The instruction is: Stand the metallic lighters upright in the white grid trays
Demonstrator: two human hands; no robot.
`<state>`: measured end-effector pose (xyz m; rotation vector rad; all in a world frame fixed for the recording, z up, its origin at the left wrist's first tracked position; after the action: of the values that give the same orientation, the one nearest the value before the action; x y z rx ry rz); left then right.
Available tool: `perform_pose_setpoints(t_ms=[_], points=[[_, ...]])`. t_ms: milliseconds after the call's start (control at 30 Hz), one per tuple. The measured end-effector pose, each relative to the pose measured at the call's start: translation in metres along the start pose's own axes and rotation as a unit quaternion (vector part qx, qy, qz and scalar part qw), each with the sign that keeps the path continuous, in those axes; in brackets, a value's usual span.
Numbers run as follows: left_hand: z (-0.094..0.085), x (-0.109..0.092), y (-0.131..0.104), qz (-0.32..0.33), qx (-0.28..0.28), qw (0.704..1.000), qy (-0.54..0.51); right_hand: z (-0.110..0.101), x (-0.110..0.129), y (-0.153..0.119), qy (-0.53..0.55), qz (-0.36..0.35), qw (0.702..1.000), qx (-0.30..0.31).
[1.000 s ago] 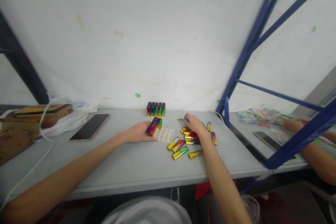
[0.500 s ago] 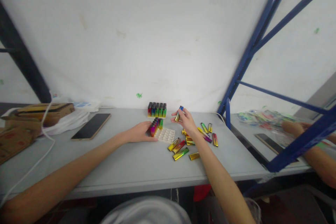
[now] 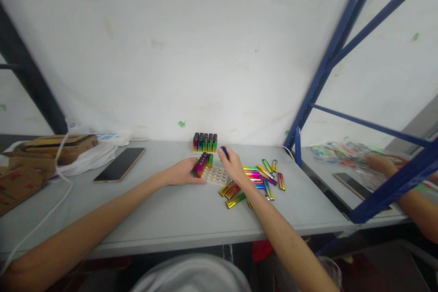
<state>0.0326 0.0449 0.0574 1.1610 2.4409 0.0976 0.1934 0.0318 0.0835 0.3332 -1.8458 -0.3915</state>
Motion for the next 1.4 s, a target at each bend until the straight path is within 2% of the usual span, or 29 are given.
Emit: perform_pose_setpoints(t_ms=[67,133,233,433,633,867,967,1033,1167,1400], points=[[0.0,-0.001,0.0,0.0,0.002,1.0,0.003,0.002,0.01,-0.003,-0.074,-0.043,0.996,-0.003],[-0.001,-0.001,-0.001,-0.002,0.001,1.0,0.005,0.006,0.013,-0.004,-0.111,-0.056,0.992,-0.004],[-0.001,-0.002,-0.001,-0.001,-0.001,1.0,0.002,0.01,0.006,-0.003,-0.129,-0.037,0.991,-0.003],[0.001,-0.001,0.0,0.003,0.002,1.0,0.01,0.005,-0.01,-0.001,-0.148,0.008,0.988,-0.034],[0.002,-0.001,0.0,0.005,0.004,1.0,0.018,0.005,-0.006,-0.002,-0.149,-0.007,0.988,-0.033],[0.0,-0.002,0.0,0.004,0.002,1.0,0.018,0.014,0.017,-0.006,-0.164,-0.078,0.983,0.037],[0.001,-0.003,0.0,0.004,0.009,1.0,0.02,0.019,0.035,-0.011,-0.225,-0.159,0.959,0.063],[0.001,-0.003,0.0,0.006,0.009,1.0,0.019,0.023,0.039,-0.013,-0.26,-0.188,0.943,0.086],[0.0,-0.002,-0.001,0.006,0.001,1.0,0.01,0.03,0.024,-0.013,-0.286,-0.148,0.937,0.137],[0.004,0.002,0.0,0.005,0.006,1.0,0.012,0.028,0.01,-0.008,-0.299,-0.113,0.938,0.137]])
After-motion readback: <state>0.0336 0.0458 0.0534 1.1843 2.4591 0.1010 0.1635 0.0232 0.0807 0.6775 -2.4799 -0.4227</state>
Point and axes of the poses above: each hand's wrist, its own y-axis towards the middle knuckle, its own z-axis out of the palm, x = y × z, the point moved 10 cm from there along y, towards the middle knuckle, and after that the axes turned 1 degree about -z, right-handed, at the moved point
